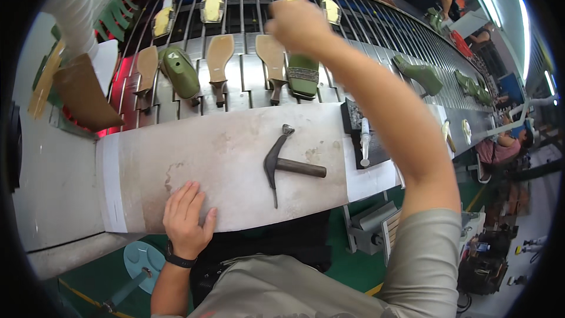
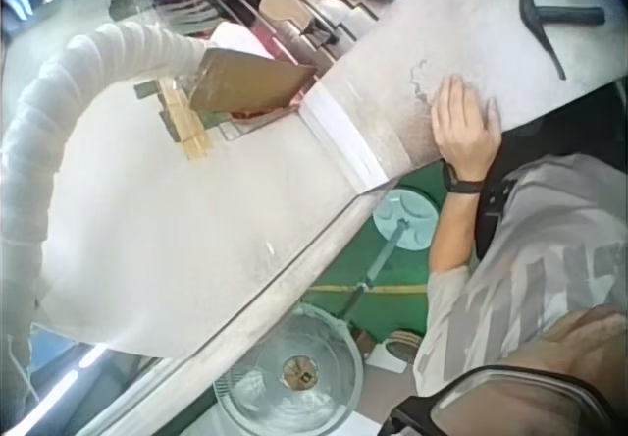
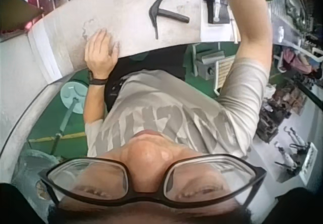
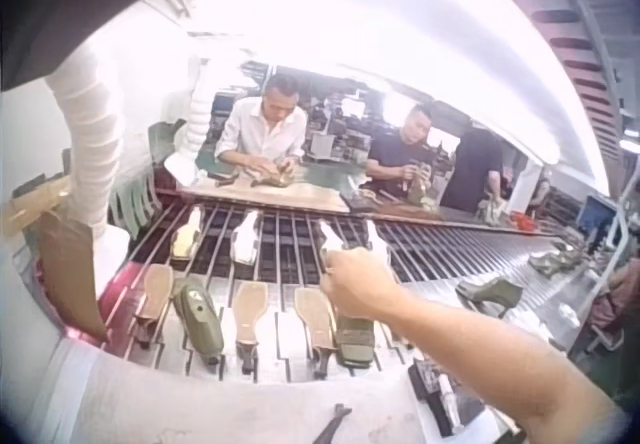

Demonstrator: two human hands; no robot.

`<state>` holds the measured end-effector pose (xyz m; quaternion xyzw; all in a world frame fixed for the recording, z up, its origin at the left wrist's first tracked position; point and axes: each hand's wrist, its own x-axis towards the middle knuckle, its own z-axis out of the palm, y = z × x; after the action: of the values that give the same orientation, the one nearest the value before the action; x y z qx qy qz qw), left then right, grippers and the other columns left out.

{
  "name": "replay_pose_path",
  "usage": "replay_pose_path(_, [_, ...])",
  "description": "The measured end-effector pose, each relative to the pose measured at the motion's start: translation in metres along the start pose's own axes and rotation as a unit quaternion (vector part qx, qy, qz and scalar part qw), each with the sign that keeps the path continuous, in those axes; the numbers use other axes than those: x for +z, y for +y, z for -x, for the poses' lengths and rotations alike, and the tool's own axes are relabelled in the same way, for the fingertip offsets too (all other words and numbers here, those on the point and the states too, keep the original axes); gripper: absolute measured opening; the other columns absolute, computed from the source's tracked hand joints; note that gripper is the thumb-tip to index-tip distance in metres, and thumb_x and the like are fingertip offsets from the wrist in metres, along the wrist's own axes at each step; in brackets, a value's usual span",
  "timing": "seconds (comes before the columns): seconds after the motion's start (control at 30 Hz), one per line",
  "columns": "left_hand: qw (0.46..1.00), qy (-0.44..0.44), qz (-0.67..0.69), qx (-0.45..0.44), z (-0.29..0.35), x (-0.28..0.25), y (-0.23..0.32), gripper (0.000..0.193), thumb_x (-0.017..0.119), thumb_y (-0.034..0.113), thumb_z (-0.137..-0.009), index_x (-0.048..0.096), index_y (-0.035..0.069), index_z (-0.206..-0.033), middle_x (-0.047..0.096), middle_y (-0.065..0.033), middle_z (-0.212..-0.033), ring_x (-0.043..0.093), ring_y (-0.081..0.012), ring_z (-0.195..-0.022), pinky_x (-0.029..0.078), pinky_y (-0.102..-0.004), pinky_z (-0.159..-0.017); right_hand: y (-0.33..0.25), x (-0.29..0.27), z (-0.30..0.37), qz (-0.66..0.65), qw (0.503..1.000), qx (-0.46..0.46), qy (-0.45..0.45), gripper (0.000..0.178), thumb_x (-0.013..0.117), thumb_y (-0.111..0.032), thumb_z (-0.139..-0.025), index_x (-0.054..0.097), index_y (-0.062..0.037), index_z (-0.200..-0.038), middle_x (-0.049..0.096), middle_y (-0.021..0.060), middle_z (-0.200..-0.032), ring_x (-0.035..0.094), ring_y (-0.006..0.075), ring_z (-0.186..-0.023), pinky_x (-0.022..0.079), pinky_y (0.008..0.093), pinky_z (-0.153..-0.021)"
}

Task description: The person aligns and presses shoe soles onto shoe lasts by hand, taps around the edges using a hammer, and dispenses adhesive from a syringe. They place completed shoes onto the conveyor belt and retrieve new soles and shoe lasts to repeat the process.

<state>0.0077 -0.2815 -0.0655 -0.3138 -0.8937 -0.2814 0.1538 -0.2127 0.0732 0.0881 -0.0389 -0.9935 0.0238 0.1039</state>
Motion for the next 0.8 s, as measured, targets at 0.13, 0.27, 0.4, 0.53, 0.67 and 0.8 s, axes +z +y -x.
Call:
replay_pose_path(0.13, [1.0,-0.003,-0.004,0.013,-0.004,0.005,0.004,0.035,0.079,0.014,-0.081,0.072,-0.003,-0.111,0.073,-0.0225,-0.127,0.069,-0.0428,-0.12,0.053,-0.0539,-0.101,0.168,0.021,-0.02,0.181,0.944,0.023,-0.274,0.047,0.08,-0.031,-0.08,0.077,0.0098,-0.104,0.076,0.0301,-0.111,0.075,0.0427,-0.106,0.06,0.0492,-0.092])
replay_pose_path(0.27, [1.0,-0.011,-0.019,0.014,-0.005,0.004,0.004,0.031,0.077,0.013,-0.081,0.071,-0.003,-0.107,0.074,-0.0235,-0.124,0.07,-0.0439,-0.117,0.054,-0.0538,-0.098,0.194,0.098,-0.001,0.2,0.903,0.041,-0.379,0.06,0.089,-0.034,-0.074,0.078,0.0027,-0.119,0.076,0.0219,-0.128,0.075,0.0384,-0.111,0.06,0.0455,-0.095])
replay_pose_path(0.4, [0.999,-0.026,-0.024,0.014,-0.006,0.007,0.001,0.027,0.073,0.013,-0.084,0.07,-0.004,-0.104,0.074,-0.0243,-0.125,0.07,-0.0448,-0.118,0.054,-0.0542,-0.096,0.229,0.139,-0.008,0.112,0.97,0.171,-0.132,0.034,0.061,-0.019,-0.096,0.074,0.0025,-0.119,0.077,0.0269,-0.116,0.075,0.0406,-0.113,0.06,0.0496,-0.097])
replay_pose_path(0.53, [0.998,-0.059,-0.038,0.006,-0.005,0.002,0.0,0.024,0.07,0.014,-0.087,0.069,-0.005,-0.101,0.073,-0.026,-0.126,0.07,-0.0465,-0.119,0.053,-0.0548,-0.096,0.291,0.109,-0.054,0.013,0.968,0.252,0.009,0.035,0.057,-0.023,-0.097,0.077,0.0061,-0.094,0.075,0.0312,-0.111,0.074,0.0455,-0.108,0.059,0.0513,-0.094])
replay_pose_path(0.67, [0.995,-0.088,-0.05,0.004,0.0,-0.001,-0.006,0.026,0.07,0.015,-0.085,0.068,-0.005,-0.101,0.073,-0.0276,-0.125,0.069,-0.0481,-0.118,0.053,-0.0569,-0.094,0.322,0.091,-0.103,0.034,0.974,0.2,0.102,0.042,0.056,-0.03,-0.098,0.074,0.0073,-0.107,0.073,0.0344,-0.117,0.071,0.0477,-0.115,0.055,0.0522,-0.102])
replay_pose_path(0.8, [0.994,-0.04,-0.099,0.015,0.028,0.012,-0.024,0.029,0.068,0.034,-0.089,0.066,0.005,-0.09,0.075,-0.0173,-0.112,0.071,-0.0368,-0.105,0.054,-0.0534,-0.087,0.316,0.122,-0.172,0.11,0.98,0.165,-0.017,0.069,0.063,-0.048,-0.098,0.058,0.0093,-0.135,0.07,0.0331,-0.129,0.068,0.0475,-0.123,0.054,0.0525,-0.106])
